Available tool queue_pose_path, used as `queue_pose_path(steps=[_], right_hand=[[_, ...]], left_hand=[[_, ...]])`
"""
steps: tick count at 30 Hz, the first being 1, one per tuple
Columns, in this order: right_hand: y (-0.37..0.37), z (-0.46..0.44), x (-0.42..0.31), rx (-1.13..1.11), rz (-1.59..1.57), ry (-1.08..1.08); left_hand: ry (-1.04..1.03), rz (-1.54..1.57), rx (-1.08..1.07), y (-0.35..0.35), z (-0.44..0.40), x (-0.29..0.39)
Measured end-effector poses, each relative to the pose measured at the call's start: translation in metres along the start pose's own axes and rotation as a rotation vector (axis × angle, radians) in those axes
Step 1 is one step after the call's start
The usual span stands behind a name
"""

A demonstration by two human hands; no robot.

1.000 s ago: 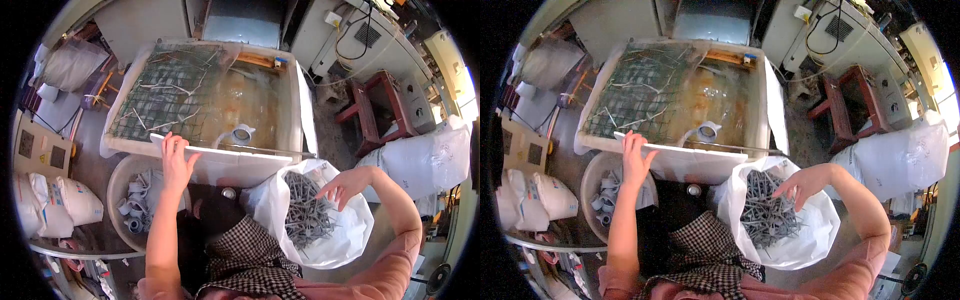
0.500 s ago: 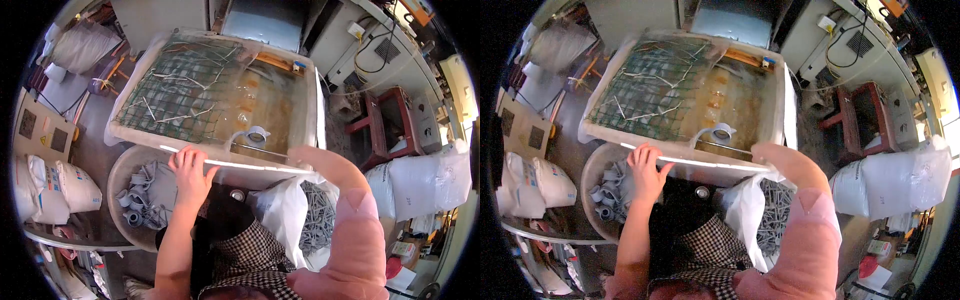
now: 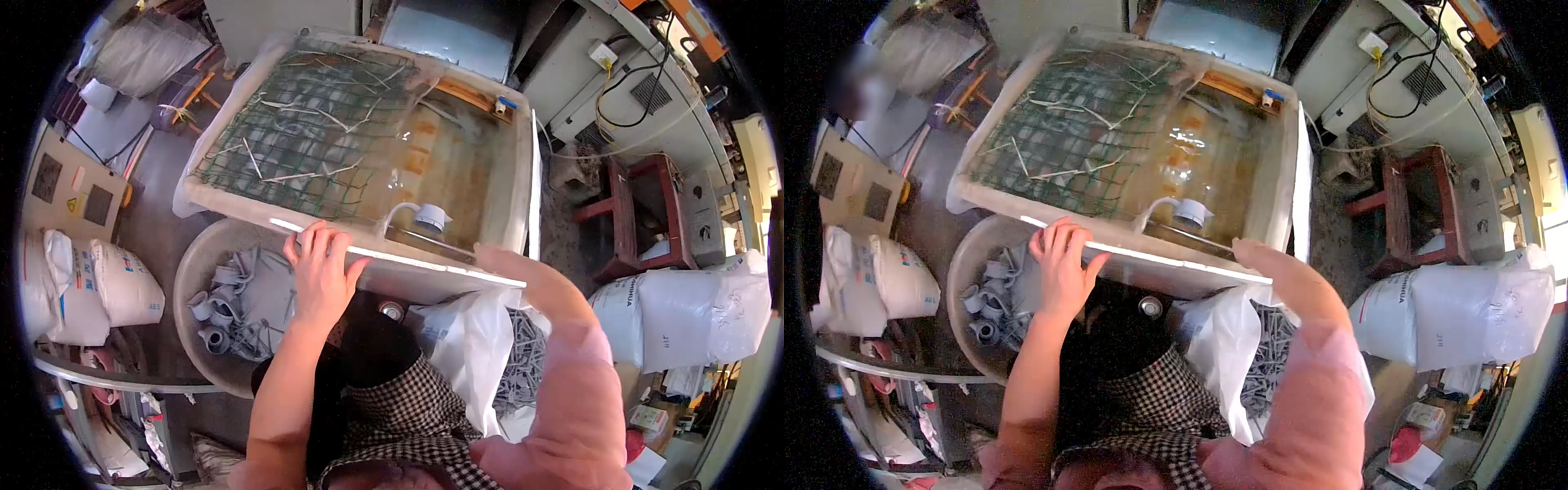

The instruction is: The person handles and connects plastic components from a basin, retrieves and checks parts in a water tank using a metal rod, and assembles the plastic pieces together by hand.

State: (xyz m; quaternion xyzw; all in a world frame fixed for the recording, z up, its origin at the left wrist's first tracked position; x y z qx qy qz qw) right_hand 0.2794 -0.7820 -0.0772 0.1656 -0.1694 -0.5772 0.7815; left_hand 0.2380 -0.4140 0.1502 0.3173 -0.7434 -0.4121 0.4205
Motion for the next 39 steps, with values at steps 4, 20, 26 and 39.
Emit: queue_pose_path(steps=[4,20,26,39], right_hand=[[0.055,0.091,0.018,0.181,-0.123,-0.08],[0.024,0.408,0.143,0.439,-0.495,-0.322],[0.038,0.354,0.098,0.627,-0.314,-0.422],[-0.004,0.448,0.147,0.614,-0.556,-0.446]], left_hand=[[-0.003,0.008,0.0,-0.002,0.001,-0.003],[0.016,-0.046,-0.019,-0.005,0.009,0.0],[0.013,-0.05,0.01,-0.008,0.012,-0.006],[0.024,-0.048,0.0,-0.009,0.01,-0.007]])
Point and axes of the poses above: each hand's wrist, its own z-axis away from the middle knuckle, its own y-axis out of the back of the hand, x = y × z, the point moved 3 cm from there along -z, towards the middle knuckle, and after that the axes turned 10 degrees about -x, right-handed, at the moved point
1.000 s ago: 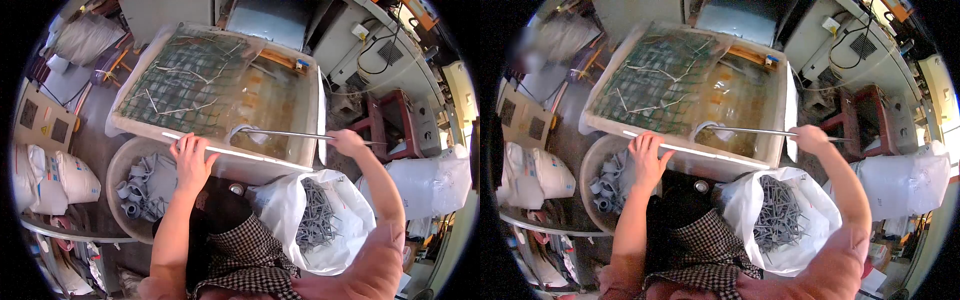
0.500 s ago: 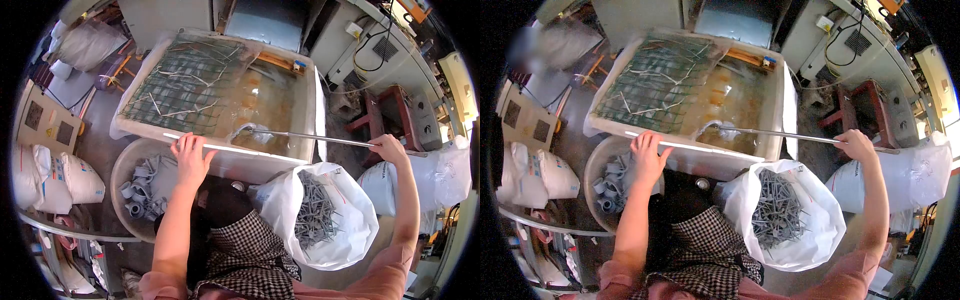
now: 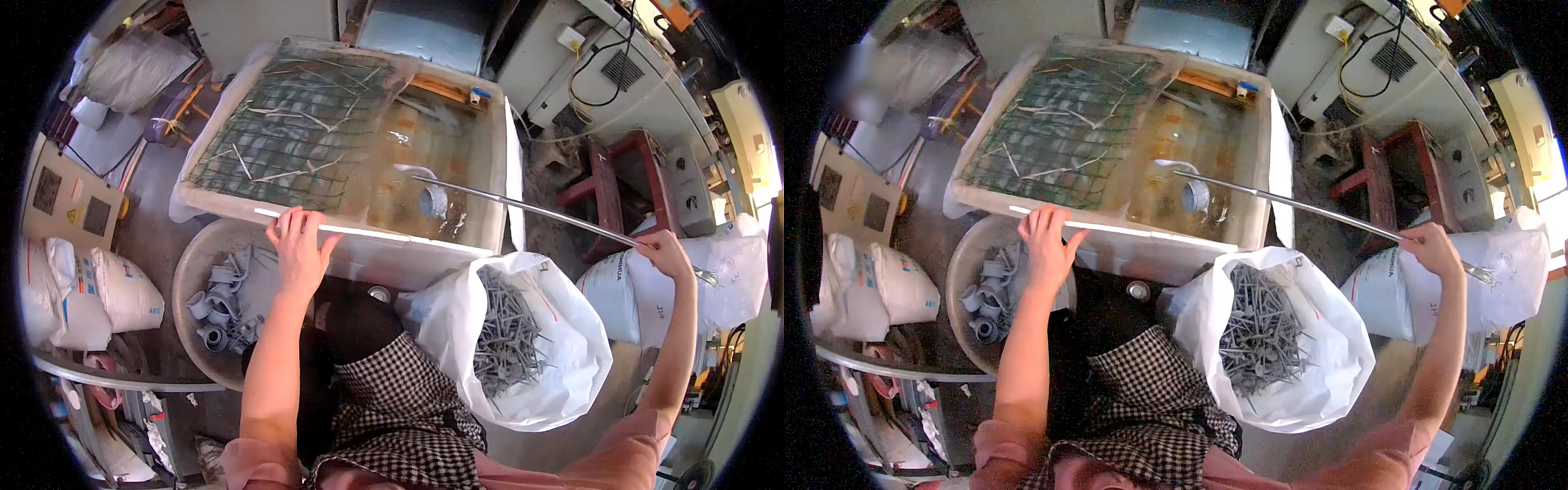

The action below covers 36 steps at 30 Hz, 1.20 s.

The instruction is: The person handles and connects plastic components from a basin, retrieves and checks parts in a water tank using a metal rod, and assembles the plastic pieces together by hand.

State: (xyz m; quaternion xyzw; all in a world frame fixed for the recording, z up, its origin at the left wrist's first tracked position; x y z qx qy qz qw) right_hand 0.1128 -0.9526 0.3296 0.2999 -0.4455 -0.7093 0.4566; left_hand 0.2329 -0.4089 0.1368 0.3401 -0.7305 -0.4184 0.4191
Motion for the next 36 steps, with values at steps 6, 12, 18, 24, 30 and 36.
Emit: queue_pose_path(steps=[6,12,18,24,30,36], right_hand=[[0.005,0.021,0.031,-0.098,-0.126,-0.088],[0.02,0.038,0.04,0.0,-0.185,-0.119],[0.004,0.031,0.044,-0.139,-0.17,-0.091],[-0.044,-0.024,0.022,-0.119,-0.123,0.061],[-0.072,-0.094,-0.044,-0.124,-0.067,0.12],[-0.075,-0.098,-0.114,-0.034,0.056,0.027]], left_hand=[[-0.005,-0.007,0.016,-0.002,0.002,0.003],[0.004,-0.011,0.008,0.0,0.004,0.0],[-0.003,-0.014,0.014,-0.004,0.004,-0.001],[0.0,-0.007,0.011,-0.003,0.006,-0.003],[-0.012,0.007,0.019,-0.002,0.004,-0.004],[-0.021,0.021,0.017,0.0,0.001,-0.004]])
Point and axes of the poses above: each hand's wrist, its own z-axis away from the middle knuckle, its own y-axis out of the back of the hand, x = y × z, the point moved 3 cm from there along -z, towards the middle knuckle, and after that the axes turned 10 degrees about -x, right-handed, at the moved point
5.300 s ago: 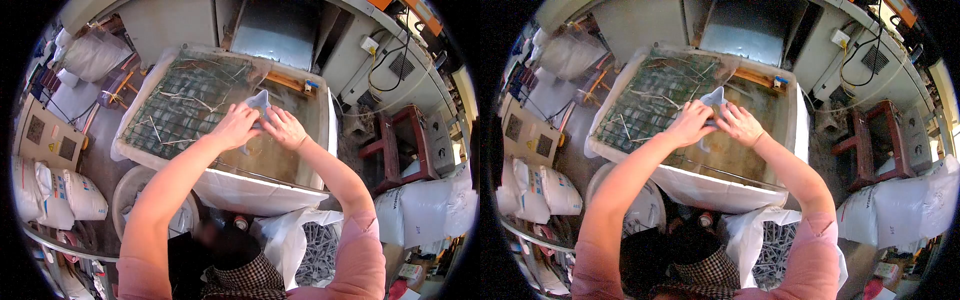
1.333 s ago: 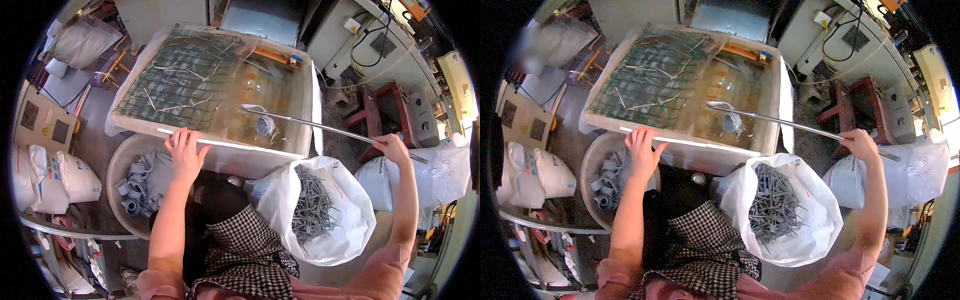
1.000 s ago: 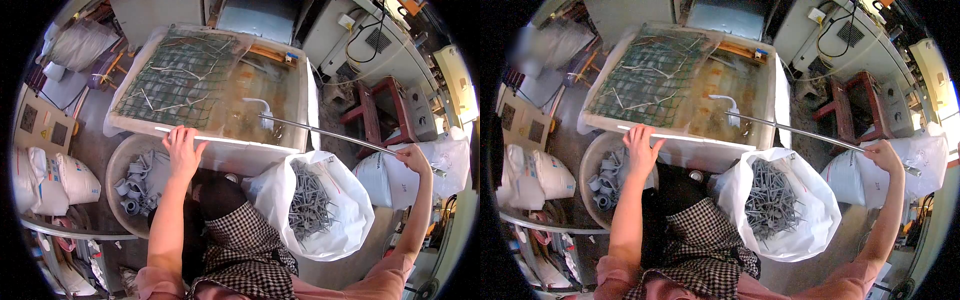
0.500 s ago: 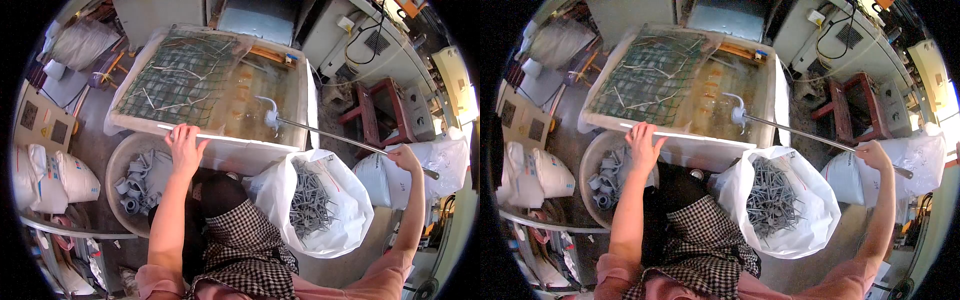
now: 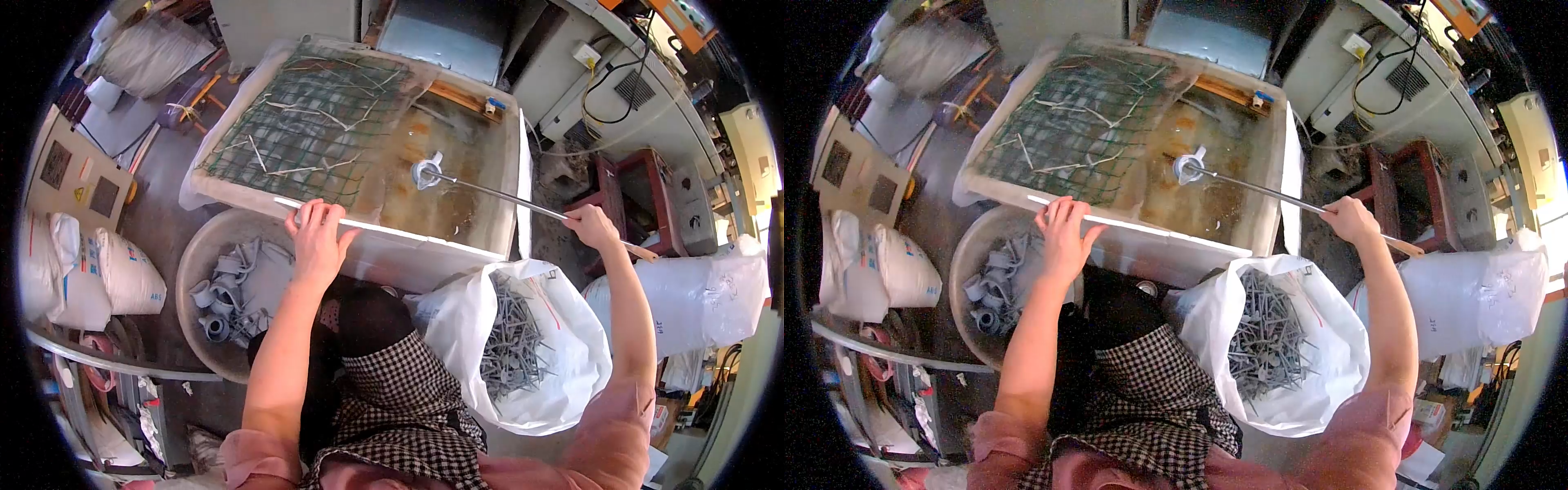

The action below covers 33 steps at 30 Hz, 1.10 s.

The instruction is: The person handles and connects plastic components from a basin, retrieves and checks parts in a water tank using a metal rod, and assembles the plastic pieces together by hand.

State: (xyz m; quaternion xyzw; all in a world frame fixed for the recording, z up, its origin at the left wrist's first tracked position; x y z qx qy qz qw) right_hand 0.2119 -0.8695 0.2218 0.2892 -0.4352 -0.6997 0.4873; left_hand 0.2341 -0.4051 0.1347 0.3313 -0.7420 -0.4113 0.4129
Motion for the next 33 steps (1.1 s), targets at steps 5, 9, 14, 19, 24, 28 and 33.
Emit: queue_pose_path(steps=[5,9,14,19,24,28,33], right_hand=[[0.022,0.055,0.038,0.005,-0.029,0.031],[0.014,0.089,0.07,0.016,-0.129,-0.024],[-0.02,0.078,0.074,0.062,-0.289,0.06],[-0.045,0.036,0.028,0.112,-0.172,0.084],[-0.078,-0.038,-0.005,0.062,-0.217,0.209],[-0.1,-0.098,-0.039,-0.01,-0.299,0.201],[-0.091,-0.106,-0.07,0.049,-0.15,0.299]], left_hand=[[0.0,0.003,-0.002,-0.003,0.001,-0.001],[-0.003,-0.005,0.023,-0.004,0.003,0.001],[-0.006,-0.016,0.035,-0.003,0.006,0.004],[0.02,-0.025,0.027,-0.003,0.007,0.004],[0.028,0.01,0.027,-0.001,0.007,0.001],[0.006,0.042,0.028,-0.004,0.004,-0.002],[0.01,0.065,0.041,-0.001,0.002,-0.003]])
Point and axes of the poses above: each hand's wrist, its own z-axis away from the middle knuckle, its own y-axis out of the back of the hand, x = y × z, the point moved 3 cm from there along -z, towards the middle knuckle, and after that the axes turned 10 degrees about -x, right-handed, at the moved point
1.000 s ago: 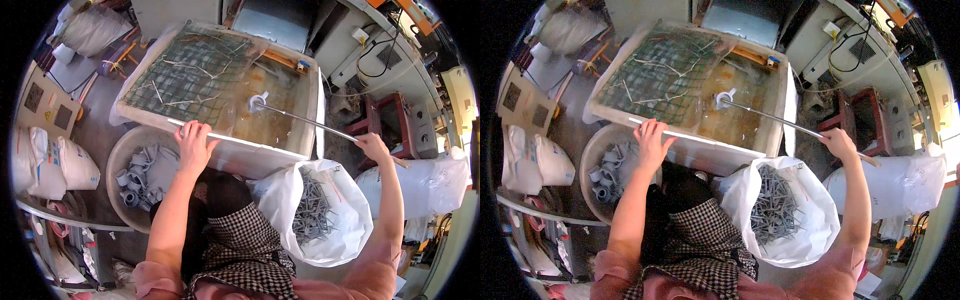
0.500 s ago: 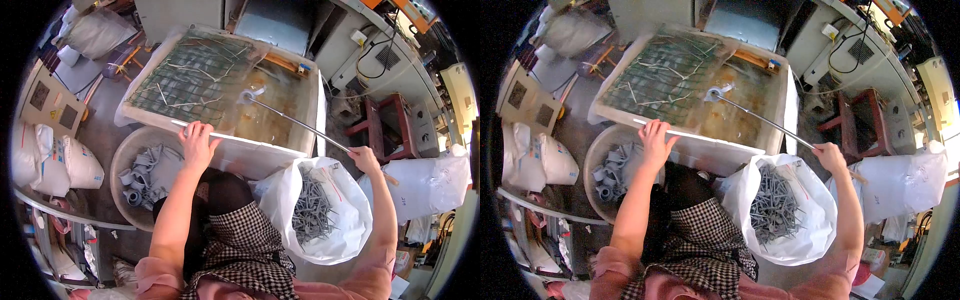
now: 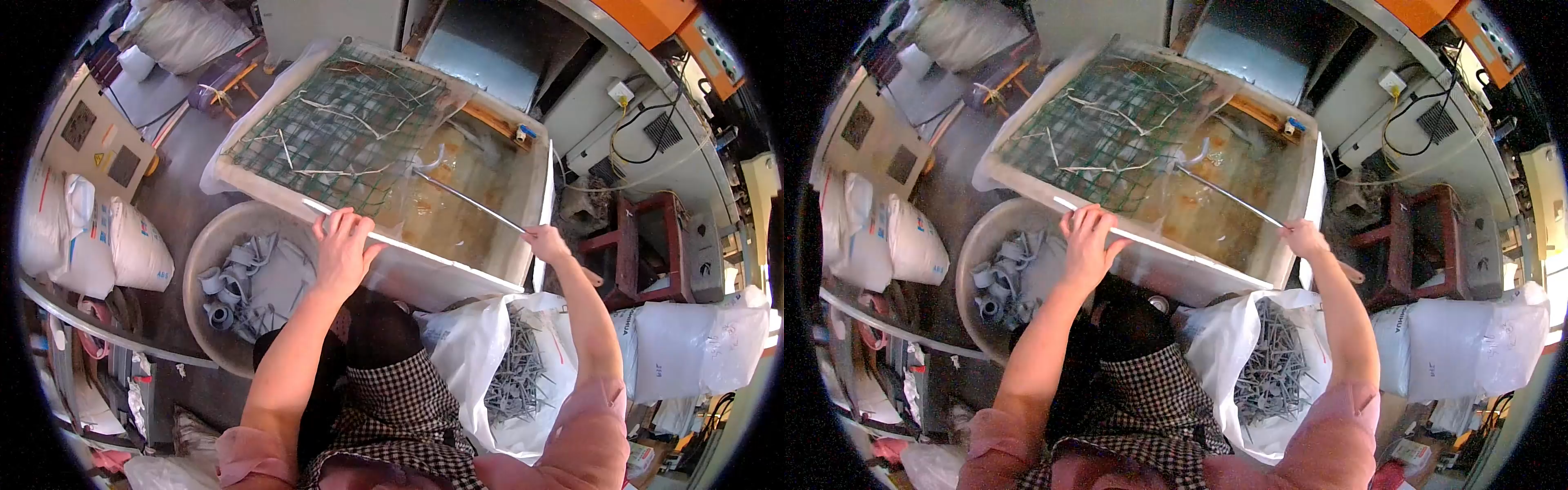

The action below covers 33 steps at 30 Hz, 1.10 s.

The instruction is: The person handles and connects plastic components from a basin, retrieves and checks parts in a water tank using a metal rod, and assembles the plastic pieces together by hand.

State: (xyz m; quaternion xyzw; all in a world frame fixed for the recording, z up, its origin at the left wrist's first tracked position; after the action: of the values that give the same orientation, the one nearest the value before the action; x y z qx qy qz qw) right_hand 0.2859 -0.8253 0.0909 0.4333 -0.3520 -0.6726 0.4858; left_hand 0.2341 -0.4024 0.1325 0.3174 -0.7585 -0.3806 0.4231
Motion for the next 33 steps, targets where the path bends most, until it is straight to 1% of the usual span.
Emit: queue_pose_path(steps=[1,3,5,6,7,9,12,14,15,18,20,23,24,25,28,31,33], right_hand=[[0.013,0.007,0.003,-0.042,0.005,-0.043],[0.037,0.029,0.024,-0.025,0.049,0.014],[0.065,0.065,0.038,-0.092,0.019,-0.08],[0.075,0.084,0.048,-0.107,-0.048,-0.086],[0.081,0.101,0.058,-0.119,-0.117,-0.091],[0.086,0.13,0.076,-0.091,-0.137,-0.1],[0.076,0.141,0.081,-0.062,-0.186,-0.111],[0.058,0.131,0.085,-0.049,-0.229,-0.111],[0.053,0.124,0.071,-0.058,-0.208,-0.08],[0.033,0.084,0.067,-0.106,-0.267,-0.041],[0.022,0.052,0.07,-0.204,-0.298,-0.045],[0.015,0.014,0.054,-0.25,-0.327,-0.034],[0.009,0.0,0.05,-0.25,-0.312,-0.045],[0.007,-0.008,0.036,-0.266,-0.307,-0.008],[-0.011,-0.035,0.022,-0.224,-0.303,-0.004],[0.011,-0.033,0.02,-0.048,-0.026,0.13],[0.035,-0.022,0.037,-0.151,0.022,0.018]], left_hand=[[0.0,-0.002,-0.009,0.001,-0.001,0.0],[-0.001,-0.003,-0.017,0.002,-0.002,0.0],[-0.02,-0.001,-0.017,0.002,-0.002,0.001],[-0.02,0.002,-0.022,0.001,-0.001,0.001],[-0.024,-0.01,-0.013,0.0,0.0,0.001],[-0.031,-0.023,-0.009,-0.001,0.001,0.002],[-0.014,-0.057,-0.017,0.0,0.003,0.006],[-0.018,-0.042,0.008,-0.001,0.003,0.006],[-0.021,-0.045,0.01,-0.002,0.004,0.006],[-0.006,-0.053,0.011,-0.001,0.006,0.003],[0.02,-0.062,-0.024,-0.002,0.007,0.002],[0.012,-0.043,-0.027,-0.001,0.006,0.0],[0.011,-0.043,-0.024,-0.002,0.004,0.0],[0.018,-0.045,-0.024,-0.002,0.003,-0.002],[0.004,-0.029,-0.021,-0.002,0.001,-0.003],[-0.001,0.008,-0.033,0.0,0.0,-0.006],[-0.01,0.02,-0.019,0.0,0.002,-0.007]])
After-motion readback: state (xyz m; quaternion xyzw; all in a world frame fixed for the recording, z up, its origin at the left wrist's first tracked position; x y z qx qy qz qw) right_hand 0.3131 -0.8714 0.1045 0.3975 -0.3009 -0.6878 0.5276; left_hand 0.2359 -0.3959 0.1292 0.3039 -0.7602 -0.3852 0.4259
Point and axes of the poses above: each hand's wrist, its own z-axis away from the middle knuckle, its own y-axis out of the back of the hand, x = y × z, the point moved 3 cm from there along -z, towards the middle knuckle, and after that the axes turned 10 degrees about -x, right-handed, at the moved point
